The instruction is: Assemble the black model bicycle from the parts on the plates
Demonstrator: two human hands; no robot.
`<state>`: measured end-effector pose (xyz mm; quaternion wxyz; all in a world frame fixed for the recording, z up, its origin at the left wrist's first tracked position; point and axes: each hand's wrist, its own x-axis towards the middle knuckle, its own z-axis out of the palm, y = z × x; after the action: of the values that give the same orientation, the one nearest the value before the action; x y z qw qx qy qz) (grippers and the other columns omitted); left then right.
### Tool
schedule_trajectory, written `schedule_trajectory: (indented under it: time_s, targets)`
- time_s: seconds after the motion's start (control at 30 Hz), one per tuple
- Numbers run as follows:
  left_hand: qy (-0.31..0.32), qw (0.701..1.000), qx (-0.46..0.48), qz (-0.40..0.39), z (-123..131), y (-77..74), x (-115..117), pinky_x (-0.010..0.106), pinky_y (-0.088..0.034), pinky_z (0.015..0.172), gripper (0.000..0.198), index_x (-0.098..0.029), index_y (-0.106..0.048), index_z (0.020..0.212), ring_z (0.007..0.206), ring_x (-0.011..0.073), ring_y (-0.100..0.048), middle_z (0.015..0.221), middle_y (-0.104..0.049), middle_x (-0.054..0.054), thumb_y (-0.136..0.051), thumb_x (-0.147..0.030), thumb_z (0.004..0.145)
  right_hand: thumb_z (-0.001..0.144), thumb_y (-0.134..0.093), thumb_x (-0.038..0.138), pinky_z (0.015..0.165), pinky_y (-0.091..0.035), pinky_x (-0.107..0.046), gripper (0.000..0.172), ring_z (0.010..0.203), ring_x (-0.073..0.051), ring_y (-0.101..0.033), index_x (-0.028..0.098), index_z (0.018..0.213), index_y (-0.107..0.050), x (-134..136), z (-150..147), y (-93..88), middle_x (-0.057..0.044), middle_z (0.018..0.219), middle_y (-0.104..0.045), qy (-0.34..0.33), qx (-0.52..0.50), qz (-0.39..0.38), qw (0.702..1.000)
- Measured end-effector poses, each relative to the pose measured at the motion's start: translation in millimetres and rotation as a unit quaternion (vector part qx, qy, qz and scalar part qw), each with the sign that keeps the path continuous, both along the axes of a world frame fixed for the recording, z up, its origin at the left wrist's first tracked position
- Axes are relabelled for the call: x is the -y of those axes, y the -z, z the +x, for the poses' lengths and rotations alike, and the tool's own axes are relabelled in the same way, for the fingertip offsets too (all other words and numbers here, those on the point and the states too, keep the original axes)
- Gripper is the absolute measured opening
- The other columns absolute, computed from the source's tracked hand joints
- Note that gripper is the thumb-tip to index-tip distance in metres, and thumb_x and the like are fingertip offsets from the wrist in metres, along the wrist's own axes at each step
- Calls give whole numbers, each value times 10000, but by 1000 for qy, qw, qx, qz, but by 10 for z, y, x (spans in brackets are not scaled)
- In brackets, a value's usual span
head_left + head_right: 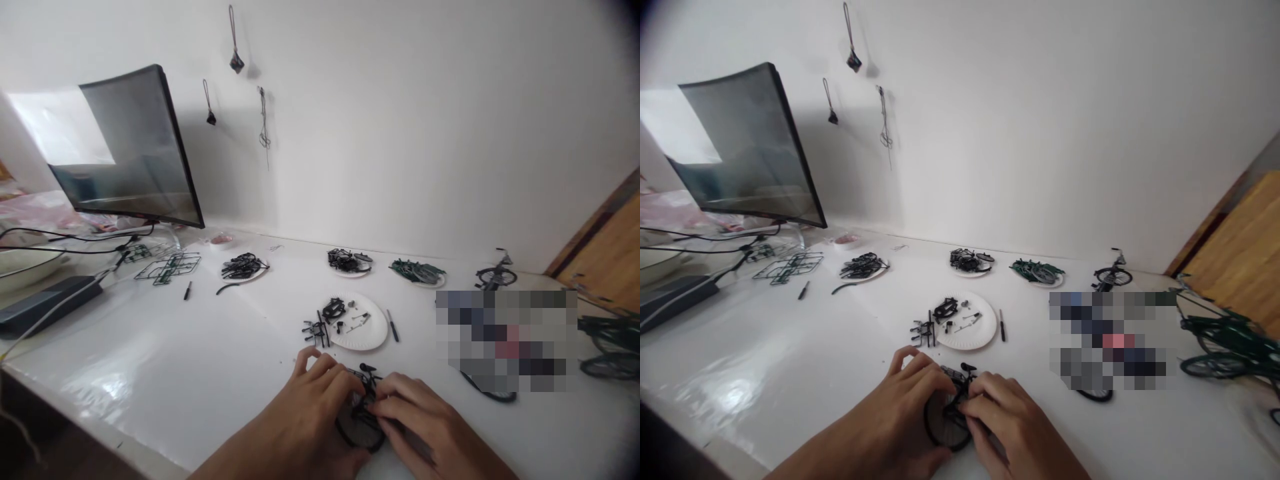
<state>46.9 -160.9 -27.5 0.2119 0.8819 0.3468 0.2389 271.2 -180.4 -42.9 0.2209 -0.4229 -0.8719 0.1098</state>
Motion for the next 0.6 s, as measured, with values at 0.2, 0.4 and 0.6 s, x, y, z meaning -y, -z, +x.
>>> schedule_trajectory:
  time_s: [0.2, 0.4, 0.6]
  targets:
    - [11, 1000, 10, 4, -14, 20, -8, 449, -279, 1056, 407, -209, -507, 1023, 1016, 232, -565, 1042, -621, 35, -761, -220, 705, 937, -494, 98, 829, -562, -318, 250, 953, -183, -647, 253, 1027, -668, 12, -7, -25, -39, 1032, -650, 5, -2, -10, 1000]
    - [13, 1000, 9, 17, -22, 40, 4, 444, -261, 1072, 467, -227, -502, 1074, 1032, 226, -557, 1072, -614, 27, -758, -198, 684, 974, -437, 116, 837, -550, -326, 232, 965, -181, -635, 231, 1034, -630, 1, 1, -58, -55, 1040, -627, 6, -14, -28, 999]
    - [24, 999, 16, 22, -45, 27, 5, 458, -271, 1076, 468, -232, -484, 1078, 1037, 228, -556, 1088, -607, 28, -763, -241, 703, 998, -422, 144, 829, -546, -311, 224, 958, -175, -634, 232, 1038, -624, -14, 32, -73, -54, 1029, -622, -1, -33, -28, 999]
